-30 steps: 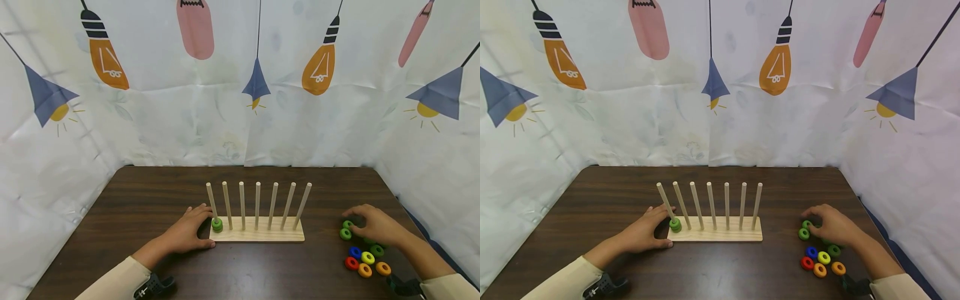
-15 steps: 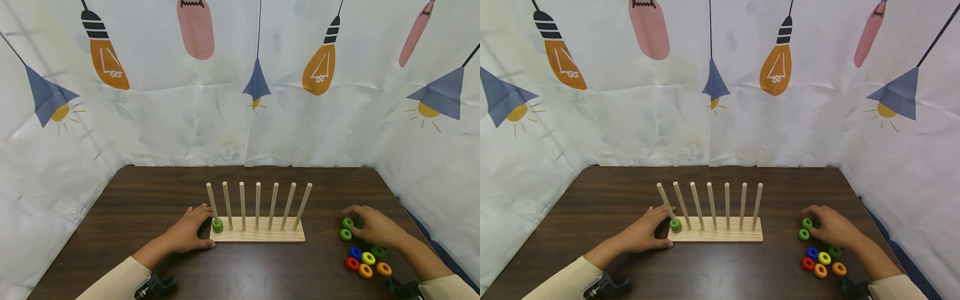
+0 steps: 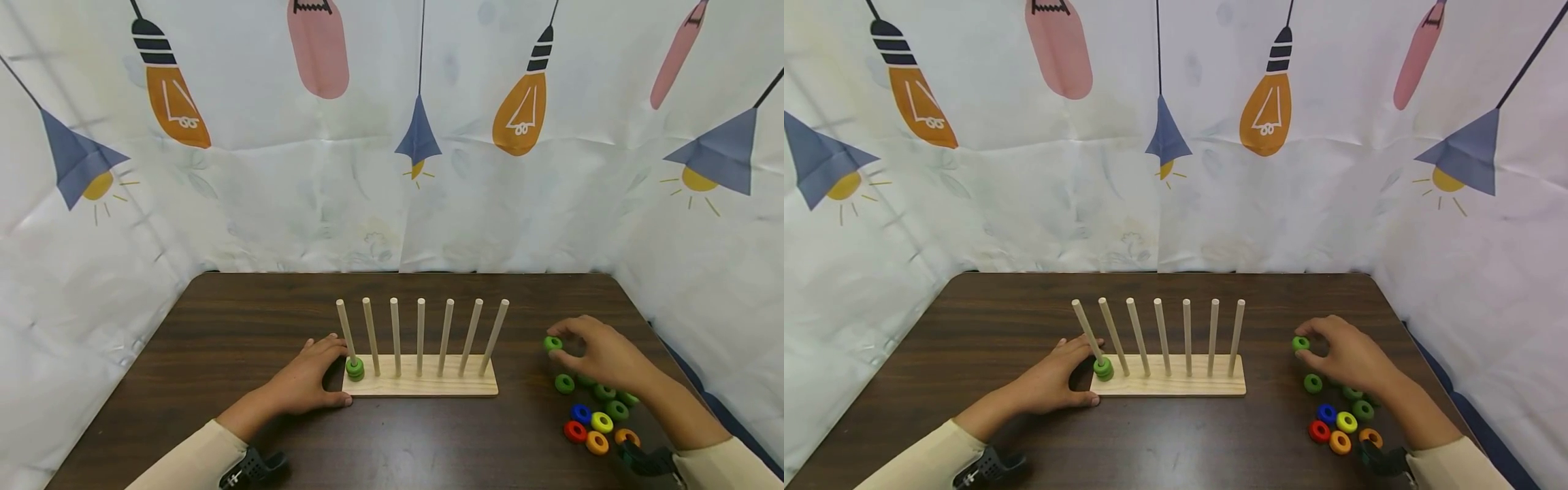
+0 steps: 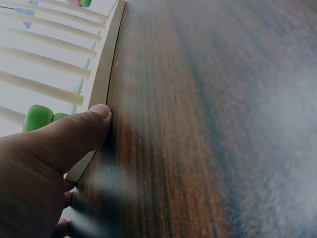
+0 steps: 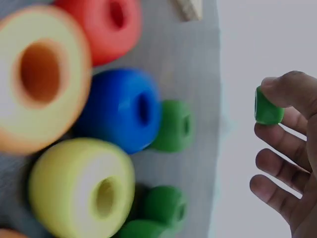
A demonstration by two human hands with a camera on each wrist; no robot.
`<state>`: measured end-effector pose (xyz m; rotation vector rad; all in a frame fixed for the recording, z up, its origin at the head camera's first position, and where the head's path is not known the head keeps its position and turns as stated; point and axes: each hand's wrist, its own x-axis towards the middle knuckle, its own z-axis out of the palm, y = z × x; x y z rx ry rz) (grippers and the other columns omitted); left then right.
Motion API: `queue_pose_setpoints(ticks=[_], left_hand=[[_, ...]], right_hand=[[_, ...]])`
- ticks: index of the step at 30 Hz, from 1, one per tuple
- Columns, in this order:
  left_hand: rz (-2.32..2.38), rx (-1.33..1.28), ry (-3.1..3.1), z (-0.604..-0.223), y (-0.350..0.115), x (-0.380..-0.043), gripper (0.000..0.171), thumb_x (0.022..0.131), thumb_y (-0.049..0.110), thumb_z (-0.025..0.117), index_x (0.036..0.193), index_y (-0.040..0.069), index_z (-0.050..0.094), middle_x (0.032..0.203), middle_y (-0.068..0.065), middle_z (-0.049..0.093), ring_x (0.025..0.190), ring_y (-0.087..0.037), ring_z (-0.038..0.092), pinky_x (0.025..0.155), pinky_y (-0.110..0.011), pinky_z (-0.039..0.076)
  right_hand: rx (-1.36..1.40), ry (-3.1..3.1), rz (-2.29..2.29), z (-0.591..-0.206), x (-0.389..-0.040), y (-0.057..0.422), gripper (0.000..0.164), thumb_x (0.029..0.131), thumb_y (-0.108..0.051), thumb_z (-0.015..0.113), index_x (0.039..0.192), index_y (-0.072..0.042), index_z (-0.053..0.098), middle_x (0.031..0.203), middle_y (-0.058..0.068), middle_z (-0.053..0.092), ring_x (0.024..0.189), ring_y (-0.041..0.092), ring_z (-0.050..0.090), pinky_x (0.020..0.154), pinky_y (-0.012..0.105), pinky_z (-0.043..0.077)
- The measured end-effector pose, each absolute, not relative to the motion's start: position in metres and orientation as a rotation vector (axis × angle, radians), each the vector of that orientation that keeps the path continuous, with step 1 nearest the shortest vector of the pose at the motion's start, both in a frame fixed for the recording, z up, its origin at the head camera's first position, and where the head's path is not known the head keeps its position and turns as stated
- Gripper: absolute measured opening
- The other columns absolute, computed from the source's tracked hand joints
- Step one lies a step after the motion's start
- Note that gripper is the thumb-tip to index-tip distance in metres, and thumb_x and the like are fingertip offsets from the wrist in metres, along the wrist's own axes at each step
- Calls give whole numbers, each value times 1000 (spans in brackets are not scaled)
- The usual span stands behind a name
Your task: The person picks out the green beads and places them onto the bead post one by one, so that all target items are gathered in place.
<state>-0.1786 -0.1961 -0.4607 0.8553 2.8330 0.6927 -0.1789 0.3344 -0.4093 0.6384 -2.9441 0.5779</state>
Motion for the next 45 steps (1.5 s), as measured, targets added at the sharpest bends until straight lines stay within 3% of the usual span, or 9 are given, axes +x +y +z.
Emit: queue_pose_setpoints(ticks=[8, 18, 24, 32, 45], left_hand=[[705, 853, 2842, -460, -195, -178, 70, 79, 44, 88, 134, 10, 60, 145, -12, 53, 147, -42, 34, 116, -69, 20], [703, 867, 2860, -460, -196, -180, 69, 79, 45, 88, 132, 11, 61, 143, -11, 55, 146, -42, 35, 116, -69, 21], [704, 859, 2859, -460, -197, -180, 69, 79, 47, 88, 131, 11, 61, 143, -12, 55, 146, -42, 34, 116, -69, 20], [698, 851, 2851, -461, -197, -180, 69, 79, 47, 88, 131, 11, 61, 145, -13, 53, 147, -42, 33, 117, -68, 19], [701, 850, 2845, -461, -196, -179, 72, 78, 45, 88, 134, 10, 60, 145, -12, 54, 147, -41, 33, 117, -68, 19]], right_hand=[[686, -2883, 584, -380, -179, 317, 32, 91, -29, 81, 118, -17, 70, 113, -2, 65, 102, 24, 64, 81, 48, 55], [894, -2657, 499, -347, -183, 299, 39, 81, -17, 89, 115, -21, 71, 110, -10, 65, 93, 11, 60, 73, 37, 55], [1016, -2538, 486, -329, -189, 292, 44, 74, -11, 92, 112, -20, 72, 107, -12, 66, 91, 10, 60, 73, 32, 53], [1103, -2449, 494, -311, -192, 285, 46, 70, -7, 91, 111, -19, 73, 102, -13, 66, 85, 3, 55, 72, 17, 45], [1153, -2425, 538, -291, -188, 269, 46, 72, -8, 91, 113, -20, 73, 106, -13, 67, 96, 9, 61, 82, 18, 48]])
